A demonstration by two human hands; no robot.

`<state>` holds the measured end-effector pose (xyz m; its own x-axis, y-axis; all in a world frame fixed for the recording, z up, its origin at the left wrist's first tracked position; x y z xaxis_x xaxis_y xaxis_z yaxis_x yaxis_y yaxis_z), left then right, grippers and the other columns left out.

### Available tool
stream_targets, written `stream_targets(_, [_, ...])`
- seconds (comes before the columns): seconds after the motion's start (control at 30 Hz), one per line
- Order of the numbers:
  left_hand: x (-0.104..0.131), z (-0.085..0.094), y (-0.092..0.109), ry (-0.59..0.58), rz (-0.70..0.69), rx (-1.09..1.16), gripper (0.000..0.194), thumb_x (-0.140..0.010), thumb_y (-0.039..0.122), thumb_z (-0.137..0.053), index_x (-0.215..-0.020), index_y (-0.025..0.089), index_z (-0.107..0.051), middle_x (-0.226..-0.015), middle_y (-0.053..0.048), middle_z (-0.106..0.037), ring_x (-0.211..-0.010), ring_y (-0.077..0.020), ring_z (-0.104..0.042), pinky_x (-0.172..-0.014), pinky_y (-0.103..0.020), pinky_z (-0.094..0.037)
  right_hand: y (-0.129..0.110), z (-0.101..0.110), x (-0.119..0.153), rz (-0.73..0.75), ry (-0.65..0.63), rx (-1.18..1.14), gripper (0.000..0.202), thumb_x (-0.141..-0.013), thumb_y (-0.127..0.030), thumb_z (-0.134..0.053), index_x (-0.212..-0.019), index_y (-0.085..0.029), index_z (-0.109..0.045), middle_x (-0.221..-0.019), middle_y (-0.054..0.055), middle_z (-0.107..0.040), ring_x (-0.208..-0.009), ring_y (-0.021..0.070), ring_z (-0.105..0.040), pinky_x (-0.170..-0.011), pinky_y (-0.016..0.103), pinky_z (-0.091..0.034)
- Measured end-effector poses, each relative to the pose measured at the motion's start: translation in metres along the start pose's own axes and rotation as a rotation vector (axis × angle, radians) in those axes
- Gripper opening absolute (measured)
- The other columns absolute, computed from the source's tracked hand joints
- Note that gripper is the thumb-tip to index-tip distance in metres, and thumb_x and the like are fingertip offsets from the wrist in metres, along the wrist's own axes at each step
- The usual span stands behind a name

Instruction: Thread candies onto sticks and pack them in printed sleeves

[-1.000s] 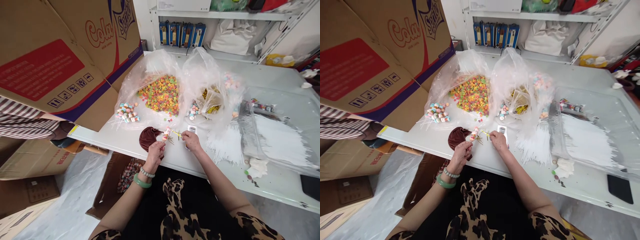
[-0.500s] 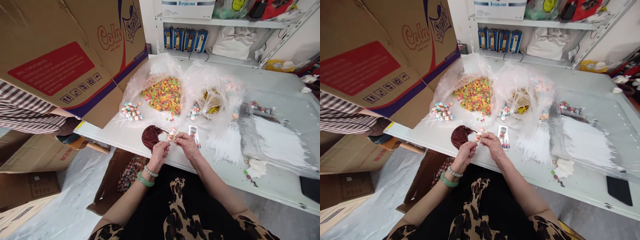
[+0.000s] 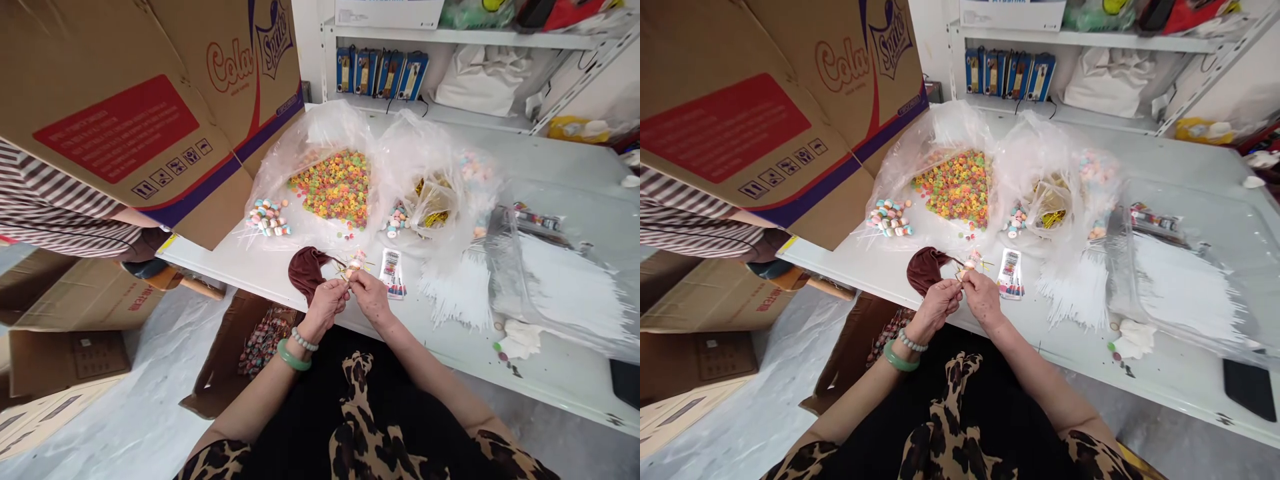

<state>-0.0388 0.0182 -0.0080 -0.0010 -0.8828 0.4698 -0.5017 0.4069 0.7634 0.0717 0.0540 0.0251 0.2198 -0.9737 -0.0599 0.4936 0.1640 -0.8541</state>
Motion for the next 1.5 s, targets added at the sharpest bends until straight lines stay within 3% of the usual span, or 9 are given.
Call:
stream_targets(0.27, [-0.003, 0.003, -0.01, 0.089, -0.005, -0.02, 0.034, -0.066, 0.039, -0.073, -0.061, 0.017, -0.048, -0.046, 0.005, -0.048, -0.031, -0.0002, -0.023, -0.037, -0.02, -0.008, 0.021, -0.005, 0.003, -0.244, 0.029, -0.229, 0.02, -0.07, -0.032, -0.063, -0.066, -0.023, -0.046, -0.058, -0.006, -0.048, -0.057, 0.0132, -0.044, -0.059, 0.026, -0.032])
stream_targets(0.43, [0.003, -0.004, -0.011, -0.072, 0.052, 0.064, 0.027, -0.068, 0.035, -0.07, -0.061, 0.016, -0.051, -0.042, 0.007, -0.042, -0.03, -0.001, -0.019, -0.037, -0.021, -0.007, 0.021, -0.017, 0.01, -0.386, -0.306, -0.831, 0.034, -0.06, -0.031, -0.075, -0.085, -0.021, -0.054, -0.058, -0.006, -0.054, -0.053, 0.0109, -0.046, -0.057, 0.025, -0.036])
stream_targets(0.6, [0.019, -0.014, -0.001, -0.432, 0.119, 0.032, 0.04, -0.065, 0.049, -0.074, -0.06, 0.015, -0.054, -0.04, 0.006, -0.042, -0.03, -0.0023, -0.02, -0.037, -0.023, -0.01, -0.003, 0.0, 0.021, -0.101, -0.449, -0.661, 0.033, -0.072, -0.034, -0.07, -0.101, -0.022, -0.061, -0.07, -0.001, -0.06, -0.055, 0.0125, -0.05, -0.054, 0.028, -0.04])
stream_targets(0.83, [0.038, -0.003, 0.037, -0.605, 0.028, -0.512, 0.034, -0.071, 0.047, -0.072, -0.067, 0.013, -0.066, -0.051, 0.001, -0.053, -0.043, -0.0062, -0.034, -0.045, -0.024, -0.021, -0.054, 0.028, 0.041, 0.52, -0.311, -0.048, 0.018, -0.089, -0.031, -0.054, -0.079, -0.022, -0.066, -0.064, 0.003, -0.057, -0.063, 0.0167, -0.048, -0.063, 0.033, -0.036])
stream_targets(1.0, [0.046, -0.002, 0.06, -0.627, -0.116, -0.84, 0.031, -0.069, 0.042, -0.073, -0.058, 0.015, -0.064, -0.048, 0.004, -0.042, -0.049, -0.0084, -0.032, -0.048, -0.024, -0.022, -0.081, 0.021, 0.064, 1.041, -0.312, 0.509, 0.023, -0.091, -0.009, -0.042, -0.076, -0.018, -0.057, -0.068, 0.003, -0.054, -0.065, 0.0173, -0.046, -0.066, 0.033, -0.033])
stream_targets(1.17, [0.06, -0.02, 0.081, -0.613, -0.388, -1.147, 0.026, -0.072, 0.025, -0.071, -0.05, 0.018, -0.06, -0.045, 0.006, -0.038, -0.047, -0.0072, -0.031, -0.05, -0.024, -0.024, -0.072, 0.014, 0.062, 1.101, -0.52, 0.614, 0.021, -0.082, 0.0, -0.049, -0.079, -0.02, -0.054, -0.074, 0.003, -0.058, -0.071, 0.0188, -0.052, -0.07, 0.033, -0.036])
stream_targets(1.3, [0.064, -0.029, 0.077, -0.741, -0.371, -1.237, 0.017, -0.074, 0.028, -0.072, -0.061, 0.021, -0.066, -0.053, 0.006, -0.055, -0.054, -0.0091, -0.048, -0.053, -0.021, -0.033, -0.056, 0.013, 0.051, 1.092, -0.564, 0.475, 0.025, -0.078, 0.002, -0.048, -0.074, -0.023, -0.05, -0.067, 0.0, -0.058, -0.061, 0.0167, -0.053, -0.058, 0.029, -0.034])
stream_targets(1.4, [0.061, -0.027, 0.085, -0.488, -0.686, -1.583, 0.02, -0.075, 0.027, -0.071, -0.058, 0.021, -0.061, -0.057, 0.003, -0.061, -0.052, -0.0118, -0.048, -0.046, -0.025, -0.028, -0.044, 0.01, 0.038, 1.181, -0.39, 0.396, 0.024, -0.069, -0.001, -0.052, -0.074, -0.025, -0.053, -0.059, 0.0, -0.057, -0.05, 0.018, -0.05, -0.053, 0.031, -0.031])
stream_targets(1.5, [0.065, -0.03, 0.083, -0.223, -1.021, -1.785, 0.019, -0.079, 0.014, -0.059, -0.06, 0.019, -0.058, -0.061, -0.005, -0.064, -0.056, -0.0164, -0.054, -0.045, -0.03, -0.03, -0.033, 0.007, 0.006, 0.921, -0.208, 0.319, 0.011, -0.075, -0.016, -0.055, -0.072, -0.026, -0.059, -0.056, 0.003, -0.059, -0.05, 0.0212, -0.052, -0.052, 0.033, -0.032])
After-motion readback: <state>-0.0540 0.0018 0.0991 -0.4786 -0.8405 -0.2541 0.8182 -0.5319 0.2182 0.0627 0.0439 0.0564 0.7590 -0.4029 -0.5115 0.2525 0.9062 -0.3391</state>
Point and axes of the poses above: each hand's wrist, its own x-axis away from the middle knuckle, its own z-axis out of the back of the hand, y = z × x, the point moved 6 cm from there along -x, towards the middle knuckle
